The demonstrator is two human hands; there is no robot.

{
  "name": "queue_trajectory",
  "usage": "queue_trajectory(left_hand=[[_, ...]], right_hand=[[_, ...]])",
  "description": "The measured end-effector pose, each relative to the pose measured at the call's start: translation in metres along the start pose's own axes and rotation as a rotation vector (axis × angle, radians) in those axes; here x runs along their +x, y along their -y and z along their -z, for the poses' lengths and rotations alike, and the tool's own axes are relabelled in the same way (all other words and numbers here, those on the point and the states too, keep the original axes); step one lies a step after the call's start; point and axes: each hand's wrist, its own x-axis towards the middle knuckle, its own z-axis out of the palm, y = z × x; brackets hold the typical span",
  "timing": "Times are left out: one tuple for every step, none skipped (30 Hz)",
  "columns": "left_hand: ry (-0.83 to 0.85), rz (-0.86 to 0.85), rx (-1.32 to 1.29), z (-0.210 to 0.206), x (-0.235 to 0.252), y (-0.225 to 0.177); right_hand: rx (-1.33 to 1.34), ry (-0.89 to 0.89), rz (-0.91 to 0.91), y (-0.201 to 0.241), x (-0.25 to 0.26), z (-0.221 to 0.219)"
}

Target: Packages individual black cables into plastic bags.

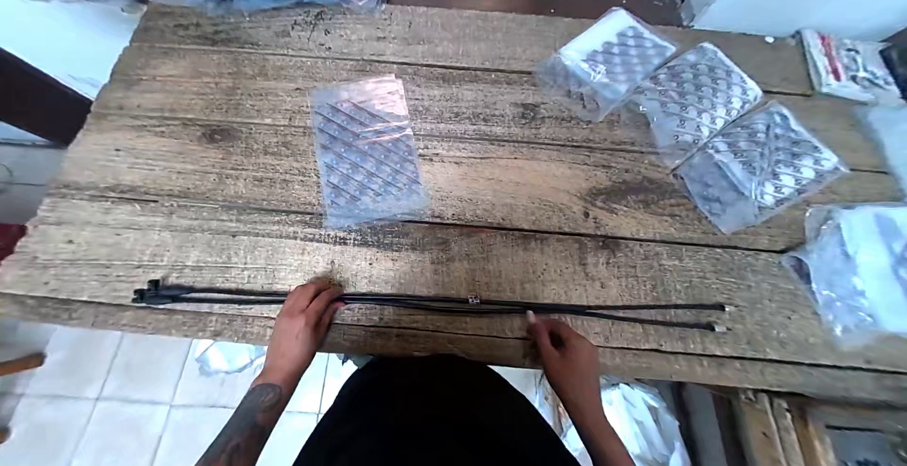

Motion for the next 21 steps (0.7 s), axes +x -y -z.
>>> queue_trajectory(left_hand=[[-0.01,-0.022,0.007,-0.004,0.0,-0.001],[-0.029,-0.055,0.015,-0.007,-0.001,0.001],[-0.054,-0.094,0.019,-0.009,-0.001,0.002],[-0.07,-0.131,0.017,-0.011,-0.003,0.002],[-0.072,-0.16,0.01,-0.014,-0.007,-0.001],[-0.063,-0.179,-0.003,-0.017,-0.01,-0.005],[-0.048,-0.18,-0.021,-0.021,-0.012,-0.009],[-0.044,-0.17,-0.028,-0.024,-0.013,-0.013],[-0.041,-0.153,-0.029,-0.025,-0.014,-0.015],[-0.036,-0.134,-0.031,-0.026,-0.014,-0.017],[-0.027,-0.119,-0.037,-0.026,-0.014,-0.019],[-0.02,-0.107,-0.041,-0.027,-0.012,-0.021],[-0.022,-0.103,-0.04,-0.028,-0.009,-0.023],[-0.02,-0.104,-0.036,-0.029,-0.006,-0.025],[-0.012,-0.11,-0.03,-0.029,-0.002,-0.026],[0.001,-0.117,-0.026,-0.03,0.002,-0.026],[0.024,-0.124,-0.022,-0.03,0.004,-0.025],[0.048,-0.13,-0.017,-0.029,0.005,-0.025],[0.066,-0.135,-0.017,-0.03,0.006,-0.027],[0.077,-0.128,-0.023,-0.031,0.005,-0.031],[0.08,-0.11,-0.023,-0.031,0.004,-0.034]], right_hand=[[0.011,0.096,-0.044,0.003,0.004,0.004],[0.035,0.184,-0.092,0.003,0.009,0.007],[0.081,0.256,-0.139,0.003,0.014,0.008],[0.155,0.308,-0.18,0.004,0.016,0.009],[0.228,0.344,-0.219,0.006,0.016,0.01],[0.287,0.367,-0.251,0.008,0.016,0.011],[0.327,0.378,-0.274,0.009,0.017,0.011],[0.355,0.387,-0.292,0.009,0.016,0.01],[0.384,0.392,-0.31,0.009,0.015,0.009],[0.42,0.393,-0.333,0.009,0.013,0.007],[0.463,0.4,-0.366,0.01,0.012,0.007],[0.495,0.419,-0.396,0.011,0.012,0.008],[0.517,0.452,-0.426,0.011,0.013,0.01],[0.537,0.488,-0.449,0.01,0.013,0.012],[0.553,0.525,-0.464,0.008,0.015,0.016],[0.563,0.553,-0.472,0.006,0.017,0.02],[0.569,0.566,-0.484,0.003,0.019,0.023],[0.563,0.562,-0.503,0.0,0.022,0.028],[0.547,0.535,-0.526,-0.004,0.024,0.033],[0.528,0.495,-0.547,-0.009,0.027,0.04],[0.512,0.455,-0.56,-0.013,0.029,0.044]])
